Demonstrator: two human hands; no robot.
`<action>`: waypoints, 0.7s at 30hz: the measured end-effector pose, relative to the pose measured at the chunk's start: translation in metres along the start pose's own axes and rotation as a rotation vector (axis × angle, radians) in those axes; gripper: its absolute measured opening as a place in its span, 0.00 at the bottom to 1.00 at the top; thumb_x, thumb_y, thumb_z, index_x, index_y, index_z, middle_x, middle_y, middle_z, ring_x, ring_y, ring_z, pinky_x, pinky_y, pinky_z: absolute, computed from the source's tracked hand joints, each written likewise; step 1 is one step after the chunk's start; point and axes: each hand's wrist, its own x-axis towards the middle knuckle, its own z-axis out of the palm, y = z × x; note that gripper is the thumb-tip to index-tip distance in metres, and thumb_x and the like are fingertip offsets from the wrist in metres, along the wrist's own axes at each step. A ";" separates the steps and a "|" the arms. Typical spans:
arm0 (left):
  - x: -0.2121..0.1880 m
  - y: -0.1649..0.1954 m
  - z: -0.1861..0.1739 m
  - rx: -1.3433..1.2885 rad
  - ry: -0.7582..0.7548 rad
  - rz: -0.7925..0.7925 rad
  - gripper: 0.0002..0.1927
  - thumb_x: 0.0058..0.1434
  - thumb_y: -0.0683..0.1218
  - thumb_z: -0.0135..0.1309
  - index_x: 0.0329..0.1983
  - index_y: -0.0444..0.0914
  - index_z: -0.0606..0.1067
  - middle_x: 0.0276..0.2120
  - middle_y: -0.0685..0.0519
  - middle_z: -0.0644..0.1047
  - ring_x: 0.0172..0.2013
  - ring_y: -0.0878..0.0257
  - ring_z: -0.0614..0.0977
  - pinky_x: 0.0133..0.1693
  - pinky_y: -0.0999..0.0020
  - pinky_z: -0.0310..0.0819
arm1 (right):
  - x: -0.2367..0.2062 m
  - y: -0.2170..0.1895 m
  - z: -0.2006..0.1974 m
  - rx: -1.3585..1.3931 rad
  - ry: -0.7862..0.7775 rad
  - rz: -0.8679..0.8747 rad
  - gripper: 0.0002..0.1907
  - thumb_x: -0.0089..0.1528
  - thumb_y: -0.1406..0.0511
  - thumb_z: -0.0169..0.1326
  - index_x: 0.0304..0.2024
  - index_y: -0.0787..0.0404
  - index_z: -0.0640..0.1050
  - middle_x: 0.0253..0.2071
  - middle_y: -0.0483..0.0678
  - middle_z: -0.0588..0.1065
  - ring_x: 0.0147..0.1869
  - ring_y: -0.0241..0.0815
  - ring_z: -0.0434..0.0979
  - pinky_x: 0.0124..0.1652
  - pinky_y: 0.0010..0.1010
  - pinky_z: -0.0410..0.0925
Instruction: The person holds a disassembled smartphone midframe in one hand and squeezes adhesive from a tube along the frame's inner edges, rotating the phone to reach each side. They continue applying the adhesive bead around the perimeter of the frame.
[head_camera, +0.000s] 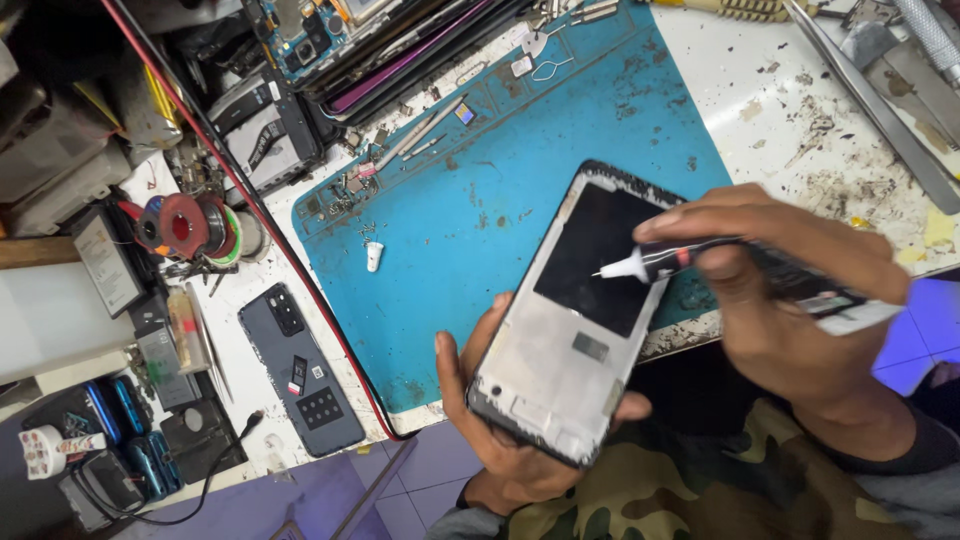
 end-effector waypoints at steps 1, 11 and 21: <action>0.001 -0.002 -0.001 0.072 -0.029 0.041 0.64 0.49 0.71 0.64 0.79 0.49 0.40 0.70 0.52 0.67 0.66 0.52 0.74 0.79 0.55 0.41 | -0.001 0.001 -0.001 -0.006 0.013 -0.013 0.11 0.72 0.66 0.51 0.46 0.70 0.77 0.43 0.56 0.80 0.49 0.45 0.84 0.48 0.31 0.76; -0.019 -0.032 0.017 -0.102 0.250 0.010 0.70 0.51 0.82 0.58 0.72 0.21 0.50 0.62 0.31 0.69 0.61 0.42 0.79 0.62 0.49 0.79 | 0.000 0.004 0.021 -0.114 -0.112 0.066 0.12 0.66 0.64 0.59 0.47 0.68 0.78 0.47 0.56 0.81 0.50 0.45 0.83 0.47 0.32 0.75; -0.001 -0.033 0.029 -0.048 0.484 -0.184 0.65 0.55 0.83 0.45 0.69 0.24 0.52 0.42 0.41 0.84 0.44 0.51 0.88 0.54 0.40 0.83 | 0.030 0.011 0.038 -0.162 -0.525 -0.048 0.15 0.58 0.62 0.61 0.45 0.63 0.79 0.47 0.54 0.81 0.54 0.50 0.84 0.57 0.48 0.70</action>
